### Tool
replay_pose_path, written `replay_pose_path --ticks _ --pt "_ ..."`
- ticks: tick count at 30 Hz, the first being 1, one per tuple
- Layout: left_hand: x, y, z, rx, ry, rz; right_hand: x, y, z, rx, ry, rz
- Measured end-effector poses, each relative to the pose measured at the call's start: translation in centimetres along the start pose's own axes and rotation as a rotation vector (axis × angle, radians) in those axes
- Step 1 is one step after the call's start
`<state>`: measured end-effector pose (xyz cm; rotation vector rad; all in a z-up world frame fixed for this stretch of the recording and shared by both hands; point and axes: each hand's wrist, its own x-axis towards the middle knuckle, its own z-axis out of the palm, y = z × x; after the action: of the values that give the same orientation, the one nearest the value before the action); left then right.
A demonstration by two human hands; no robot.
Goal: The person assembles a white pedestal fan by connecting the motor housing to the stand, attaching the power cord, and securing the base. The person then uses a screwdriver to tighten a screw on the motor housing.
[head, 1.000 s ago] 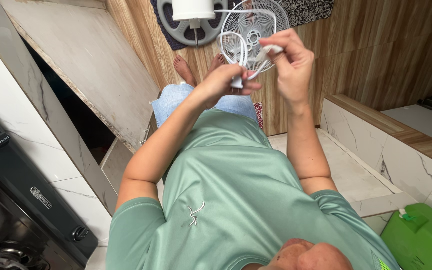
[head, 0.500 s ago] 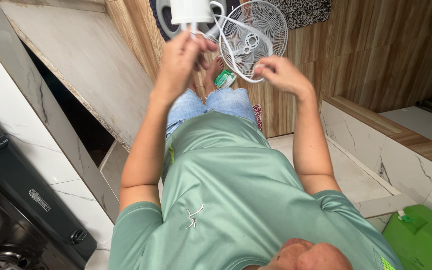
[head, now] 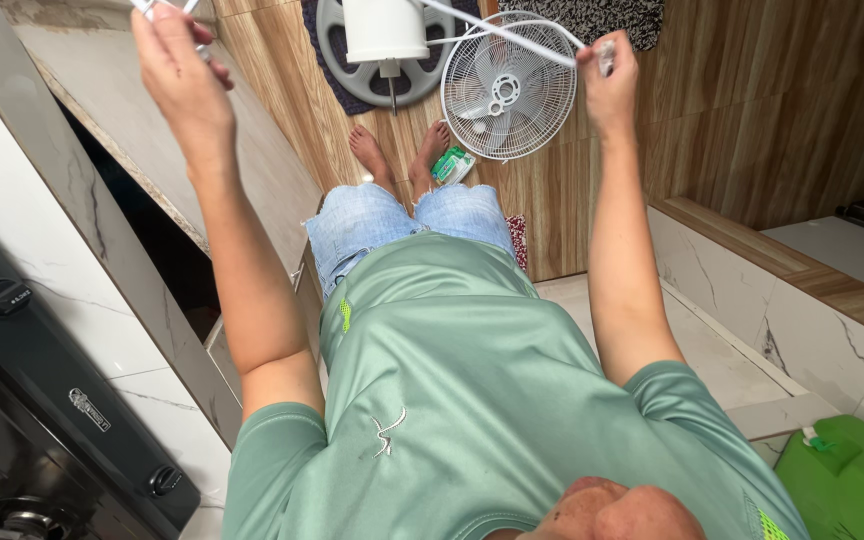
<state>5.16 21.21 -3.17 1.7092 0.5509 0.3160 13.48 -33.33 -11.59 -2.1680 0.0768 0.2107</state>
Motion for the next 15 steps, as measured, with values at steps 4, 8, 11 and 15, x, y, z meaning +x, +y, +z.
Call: replay_pose_path --ticks 4,8,11,15 --pt "1.1 -5.0 -0.9 0.044 0.047 -0.134 3.0 3.2 2.7 -0.204 0.424 -0.037" --pt "1.5 -10.2 0.7 -0.009 0.006 -0.369 4.4 2.0 6.3 -0.159 0.596 -0.108" --pt "2.1 -14.0 3.1 -0.184 -0.026 -0.392 3.9 -1.6 11.1 -0.047 0.357 -0.184" --pt "3.6 -18.7 7.6 -0.387 -0.074 -0.417 3.1 -7.4 17.2 0.203 0.012 -0.098"
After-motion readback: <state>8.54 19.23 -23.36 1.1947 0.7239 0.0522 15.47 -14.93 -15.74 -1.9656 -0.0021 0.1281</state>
